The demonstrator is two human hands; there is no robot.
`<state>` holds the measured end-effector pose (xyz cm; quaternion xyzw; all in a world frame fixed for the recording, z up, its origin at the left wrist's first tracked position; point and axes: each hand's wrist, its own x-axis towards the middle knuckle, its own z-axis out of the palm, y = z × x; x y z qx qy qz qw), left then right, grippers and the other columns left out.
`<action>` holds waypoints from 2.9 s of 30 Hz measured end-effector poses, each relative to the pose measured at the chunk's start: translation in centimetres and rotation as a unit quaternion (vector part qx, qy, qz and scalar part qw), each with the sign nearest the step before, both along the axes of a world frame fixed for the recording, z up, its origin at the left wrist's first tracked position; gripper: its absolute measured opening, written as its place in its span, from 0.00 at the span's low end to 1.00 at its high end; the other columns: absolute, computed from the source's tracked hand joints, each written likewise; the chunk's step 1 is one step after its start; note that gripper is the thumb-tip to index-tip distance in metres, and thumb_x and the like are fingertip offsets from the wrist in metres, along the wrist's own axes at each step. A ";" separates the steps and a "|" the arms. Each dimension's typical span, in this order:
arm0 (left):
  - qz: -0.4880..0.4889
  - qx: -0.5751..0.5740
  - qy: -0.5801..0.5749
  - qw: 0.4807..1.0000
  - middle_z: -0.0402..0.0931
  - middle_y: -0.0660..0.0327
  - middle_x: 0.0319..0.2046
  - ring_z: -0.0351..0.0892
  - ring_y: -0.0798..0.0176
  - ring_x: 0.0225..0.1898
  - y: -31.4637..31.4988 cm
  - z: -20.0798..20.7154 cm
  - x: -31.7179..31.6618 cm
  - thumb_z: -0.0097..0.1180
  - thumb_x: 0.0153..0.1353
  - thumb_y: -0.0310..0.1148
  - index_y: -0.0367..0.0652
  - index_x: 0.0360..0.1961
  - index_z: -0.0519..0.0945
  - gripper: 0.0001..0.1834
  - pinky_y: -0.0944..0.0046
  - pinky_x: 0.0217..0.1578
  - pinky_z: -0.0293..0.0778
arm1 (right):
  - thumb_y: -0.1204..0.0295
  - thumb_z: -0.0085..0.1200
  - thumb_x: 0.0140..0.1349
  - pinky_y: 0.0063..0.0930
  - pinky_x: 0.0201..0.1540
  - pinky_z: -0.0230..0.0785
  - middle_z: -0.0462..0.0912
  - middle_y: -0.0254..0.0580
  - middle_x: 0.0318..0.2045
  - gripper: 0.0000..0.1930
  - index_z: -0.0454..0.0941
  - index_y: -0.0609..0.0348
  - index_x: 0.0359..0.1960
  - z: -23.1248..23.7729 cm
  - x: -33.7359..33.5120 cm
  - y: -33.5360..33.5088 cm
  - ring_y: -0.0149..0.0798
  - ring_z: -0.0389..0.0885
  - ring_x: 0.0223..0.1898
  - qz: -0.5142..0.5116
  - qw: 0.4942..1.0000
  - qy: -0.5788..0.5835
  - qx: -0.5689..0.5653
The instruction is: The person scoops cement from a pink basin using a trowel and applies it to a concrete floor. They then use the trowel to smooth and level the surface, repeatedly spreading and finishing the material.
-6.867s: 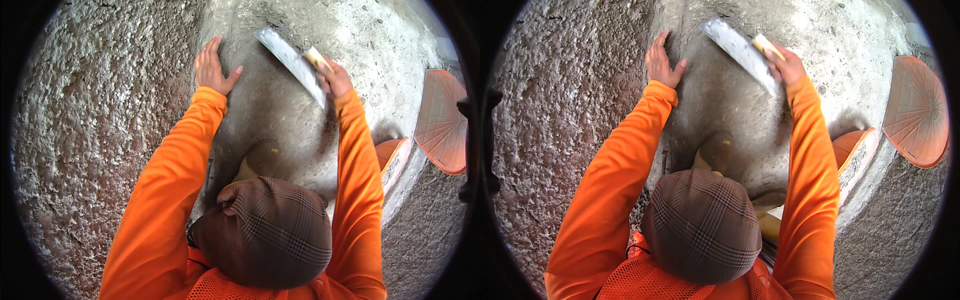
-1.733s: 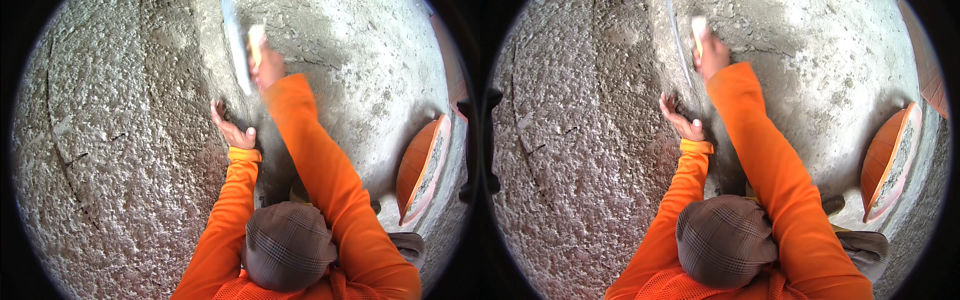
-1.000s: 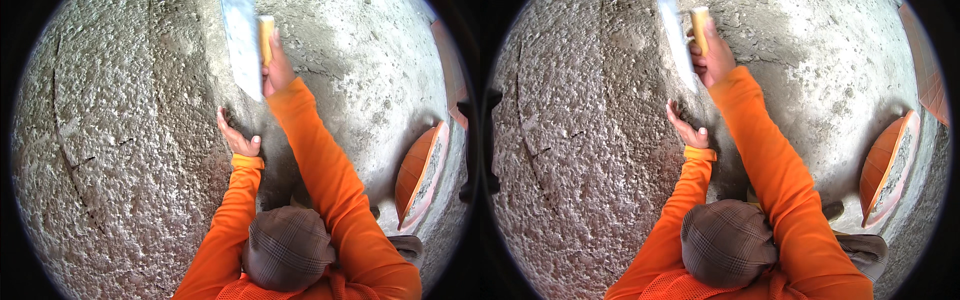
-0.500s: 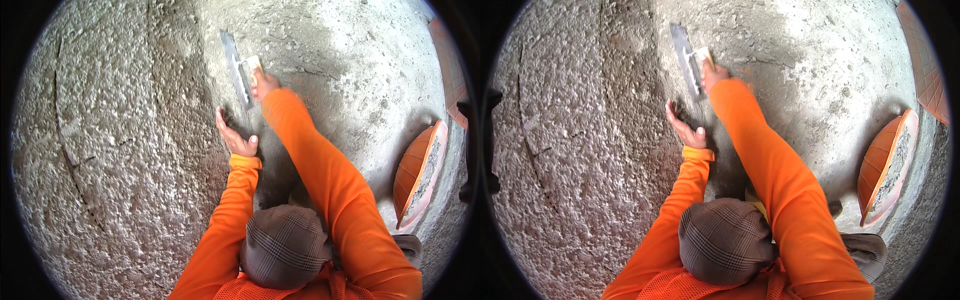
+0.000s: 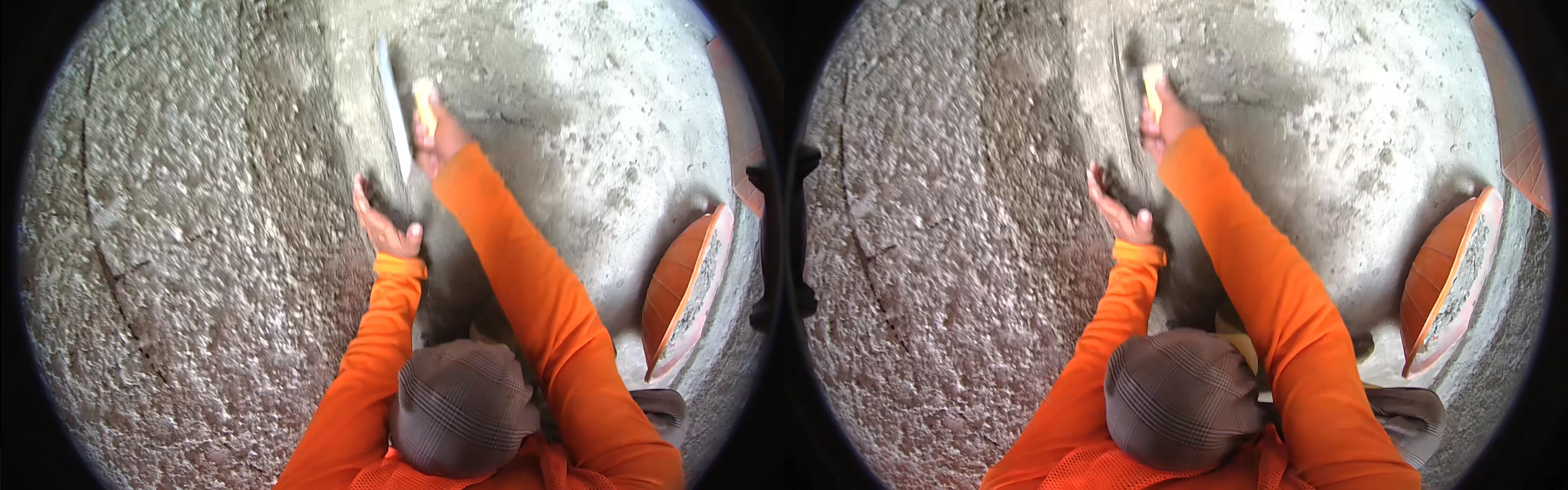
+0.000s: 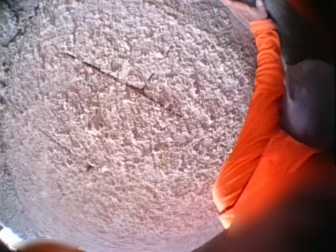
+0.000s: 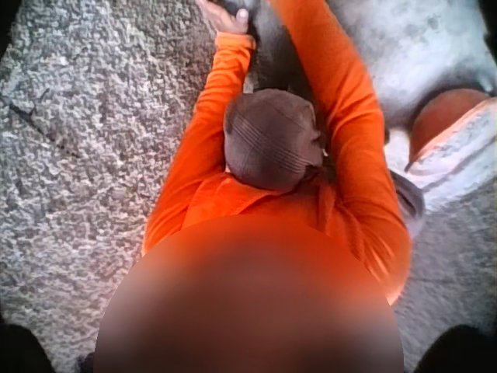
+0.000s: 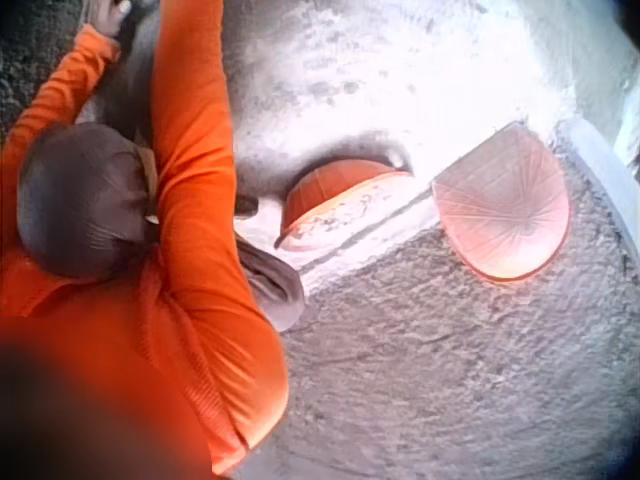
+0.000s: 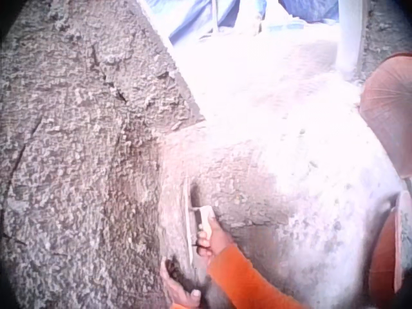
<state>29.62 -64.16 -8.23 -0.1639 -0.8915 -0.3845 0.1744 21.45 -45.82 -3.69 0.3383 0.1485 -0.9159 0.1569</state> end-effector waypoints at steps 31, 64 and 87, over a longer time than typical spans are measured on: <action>0.003 -0.039 -0.006 0.999 0.56 0.36 0.72 0.58 0.34 0.72 -0.7 0.1 0.5 0.44 0.58 0.79 0.28 0.76 0.49 0.66 0.40 0.71 0.52 | 0.54 0.61 0.67 0.36 0.30 0.74 0.83 0.43 0.25 0.22 0.81 0.62 0.46 -0.7 1.8 2.4 0.40 0.81 0.24 0.051 0.843 0.086 0.529; 0.013 -0.049 -0.037 0.998 0.58 0.37 0.72 0.57 0.35 0.72 -0.5 0.4 0.9 0.47 0.58 0.77 0.28 0.76 0.50 0.65 0.41 0.72 0.52 | 0.64 0.52 0.70 0.51 0.45 0.79 0.84 0.62 0.35 0.28 0.66 0.44 0.71 0.0 2.6 -2.0 0.63 0.85 0.40 0.201 0.607 0.141 0.756; 0.007 -0.080 -0.024 0.997 0.60 0.38 0.71 0.60 0.35 0.71 -0.6 0.5 0.5 0.48 0.58 0.75 0.28 0.75 0.52 0.63 0.41 0.71 0.53 | 0.66 0.55 0.66 0.46 0.50 0.79 0.87 0.62 0.42 0.23 0.78 0.58 0.62 3.1 2.0 0.6 0.60 0.87 0.43 0.233 0.620 0.124 0.739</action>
